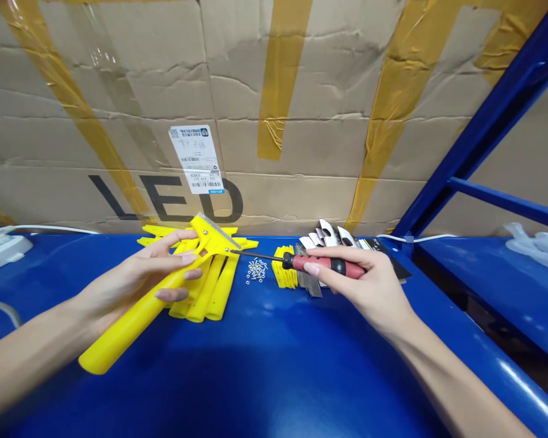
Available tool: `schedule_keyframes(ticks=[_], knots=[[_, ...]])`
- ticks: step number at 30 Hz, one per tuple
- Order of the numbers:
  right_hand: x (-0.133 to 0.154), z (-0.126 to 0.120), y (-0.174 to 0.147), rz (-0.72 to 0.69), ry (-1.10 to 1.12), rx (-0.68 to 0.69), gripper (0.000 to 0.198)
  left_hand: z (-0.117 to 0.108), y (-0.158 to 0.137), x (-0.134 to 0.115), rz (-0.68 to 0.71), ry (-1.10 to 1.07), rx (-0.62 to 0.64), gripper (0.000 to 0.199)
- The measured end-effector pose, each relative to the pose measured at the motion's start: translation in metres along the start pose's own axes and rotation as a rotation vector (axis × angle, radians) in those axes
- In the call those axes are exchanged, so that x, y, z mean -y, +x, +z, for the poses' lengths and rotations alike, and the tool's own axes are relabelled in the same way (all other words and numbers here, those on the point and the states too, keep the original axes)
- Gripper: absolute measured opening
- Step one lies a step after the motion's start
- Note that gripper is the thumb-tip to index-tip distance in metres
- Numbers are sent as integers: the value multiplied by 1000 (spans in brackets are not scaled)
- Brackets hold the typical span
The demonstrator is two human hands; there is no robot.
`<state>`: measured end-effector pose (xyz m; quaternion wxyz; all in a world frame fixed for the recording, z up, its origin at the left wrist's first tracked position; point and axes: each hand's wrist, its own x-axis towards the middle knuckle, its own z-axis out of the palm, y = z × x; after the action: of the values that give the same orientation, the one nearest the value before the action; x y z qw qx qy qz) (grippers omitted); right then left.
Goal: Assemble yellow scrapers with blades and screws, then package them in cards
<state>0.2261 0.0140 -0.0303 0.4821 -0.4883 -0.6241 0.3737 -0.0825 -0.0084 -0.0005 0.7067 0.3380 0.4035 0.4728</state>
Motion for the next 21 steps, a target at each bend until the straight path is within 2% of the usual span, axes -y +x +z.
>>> schedule_keyframes(ticks=[13,15,19,21], knots=[[4,4,-4,-4,-13,25,30,-1,-2,2,-4,39,46,40],[6,5,-6,-61,-70,35,28,-1,-2,3,-3,67,49,39],[14,3,-13,-313,-324,68,22,-2,0,6,47,211,18,39],[17,1,-15,-372,-359,83,23,-3,1,7,75,275,-8,41]])
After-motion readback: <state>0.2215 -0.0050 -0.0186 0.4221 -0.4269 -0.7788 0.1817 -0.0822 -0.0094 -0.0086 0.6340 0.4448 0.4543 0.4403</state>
